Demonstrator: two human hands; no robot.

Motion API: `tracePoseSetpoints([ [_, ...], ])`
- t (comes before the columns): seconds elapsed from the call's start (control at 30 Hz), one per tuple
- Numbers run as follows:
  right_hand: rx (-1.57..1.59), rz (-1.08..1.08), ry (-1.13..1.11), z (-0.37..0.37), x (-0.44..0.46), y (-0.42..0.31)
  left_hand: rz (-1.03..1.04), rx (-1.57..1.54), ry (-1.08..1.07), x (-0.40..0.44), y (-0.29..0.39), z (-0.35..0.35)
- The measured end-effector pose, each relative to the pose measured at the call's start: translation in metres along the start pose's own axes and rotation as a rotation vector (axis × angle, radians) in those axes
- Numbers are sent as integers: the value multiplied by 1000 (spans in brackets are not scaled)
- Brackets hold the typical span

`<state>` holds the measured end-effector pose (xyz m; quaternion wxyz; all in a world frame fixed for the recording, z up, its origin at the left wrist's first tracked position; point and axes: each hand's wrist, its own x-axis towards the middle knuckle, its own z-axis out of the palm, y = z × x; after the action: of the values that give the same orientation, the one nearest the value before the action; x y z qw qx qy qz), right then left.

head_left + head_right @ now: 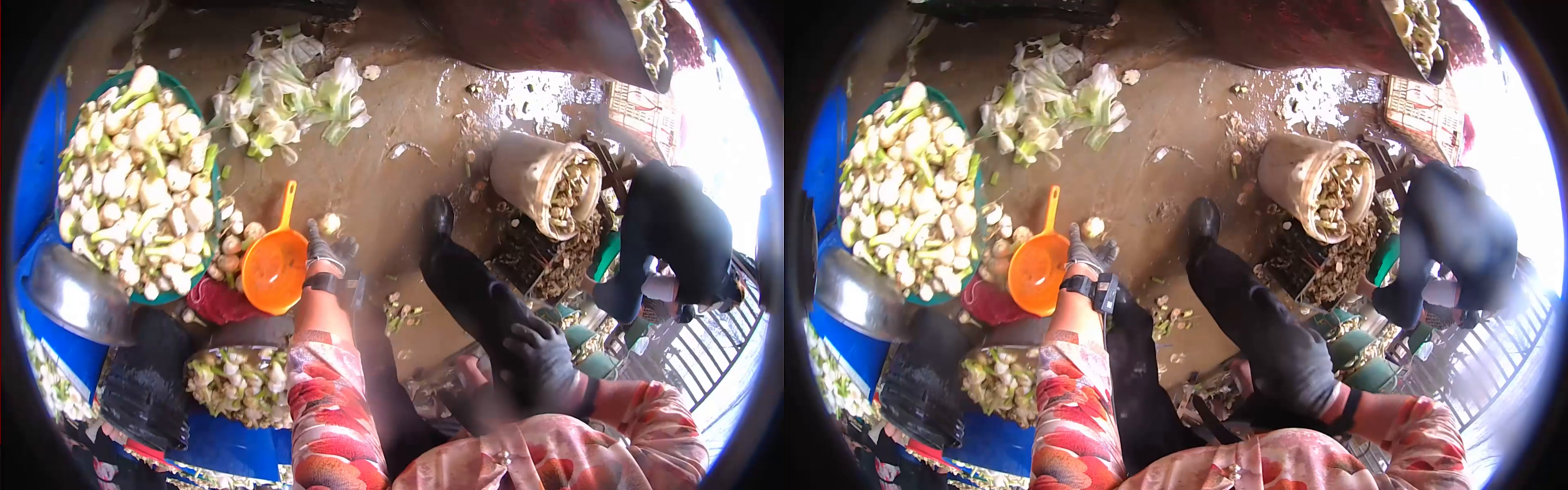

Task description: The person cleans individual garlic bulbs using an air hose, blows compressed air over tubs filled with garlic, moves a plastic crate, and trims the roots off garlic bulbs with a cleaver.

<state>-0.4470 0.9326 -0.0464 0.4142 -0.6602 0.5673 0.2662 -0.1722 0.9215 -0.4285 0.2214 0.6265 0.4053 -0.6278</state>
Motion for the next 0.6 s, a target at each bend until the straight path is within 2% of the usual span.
tracePoseSetpoints([
  [0.07,11,-73,56,12,11,38,114,109,39,71,4,8],
  [0.1,-15,-149,111,7,10,44,136,117,18,75,7,11],
  [0.17,15,-137,113,-1,8,47,149,145,22,59,-8,5],
  [0.23,29,-127,133,-17,9,38,445,191,-212,-17,-24,27],
  [0.3,62,-178,195,-11,-2,47,490,289,-452,-108,-40,39],
  [0.33,191,-169,192,0,-7,57,506,337,-547,-148,-51,41],
  [0.37,322,-160,189,5,-11,66,509,360,-549,-197,-63,49],
  [0.43,771,-226,333,-20,0,66,566,412,-803,-292,-85,70],
  [0.47,834,-210,394,-59,-1,57,578,433,-810,-318,-95,74],
  [0.5,908,-186,462,-96,-10,43,792,675,-826,-341,-103,75],
  [0.6,1087,-157,563,-163,-36,36,898,904,-800,-417,-134,97],
])
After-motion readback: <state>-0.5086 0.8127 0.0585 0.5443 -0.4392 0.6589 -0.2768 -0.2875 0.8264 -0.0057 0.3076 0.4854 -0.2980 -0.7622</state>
